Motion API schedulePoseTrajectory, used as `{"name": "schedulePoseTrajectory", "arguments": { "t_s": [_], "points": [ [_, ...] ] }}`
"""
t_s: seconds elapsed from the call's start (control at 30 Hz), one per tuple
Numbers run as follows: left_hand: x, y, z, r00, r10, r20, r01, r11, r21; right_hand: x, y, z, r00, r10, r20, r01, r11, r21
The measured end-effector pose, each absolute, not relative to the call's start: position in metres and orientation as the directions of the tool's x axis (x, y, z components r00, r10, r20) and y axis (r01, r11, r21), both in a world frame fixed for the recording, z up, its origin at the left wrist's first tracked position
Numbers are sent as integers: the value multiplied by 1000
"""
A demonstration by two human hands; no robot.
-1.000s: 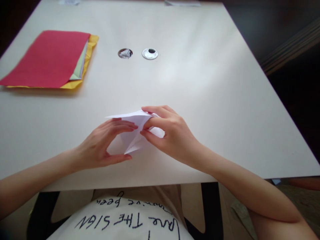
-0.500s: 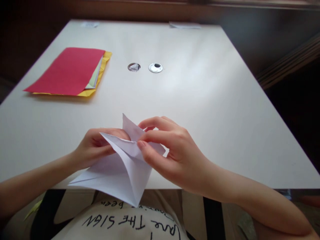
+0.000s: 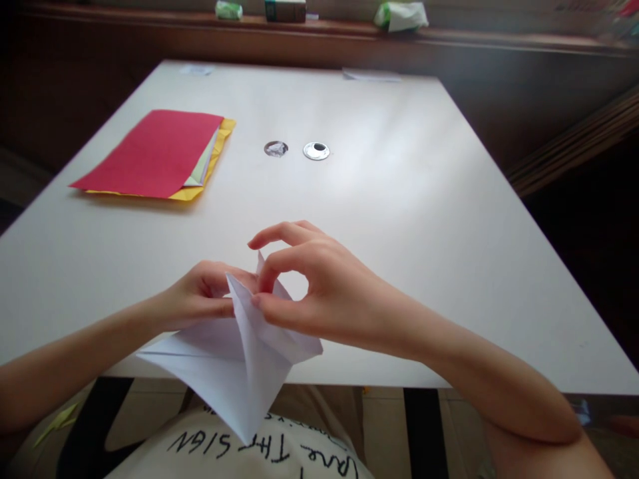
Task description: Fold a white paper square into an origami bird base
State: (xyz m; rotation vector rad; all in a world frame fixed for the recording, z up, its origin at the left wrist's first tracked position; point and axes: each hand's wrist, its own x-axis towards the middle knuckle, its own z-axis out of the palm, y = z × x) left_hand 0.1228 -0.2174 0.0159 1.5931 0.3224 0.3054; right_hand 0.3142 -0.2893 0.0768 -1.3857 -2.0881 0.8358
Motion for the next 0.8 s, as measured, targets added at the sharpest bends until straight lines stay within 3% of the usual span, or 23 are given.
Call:
{"name": "schedulePoseTrajectory", "arguments": {
  "t_s": [0.33,0.8],
  "points": [
    [117,-214,12,947,314,-64,42,78,996,315,-280,72,-437,896,-74,406,123,-906],
    [115,-215,18,949,294,-118,84,125,989,314,-279,69,-466,878,-108,409,106,-906]
  ]
}}
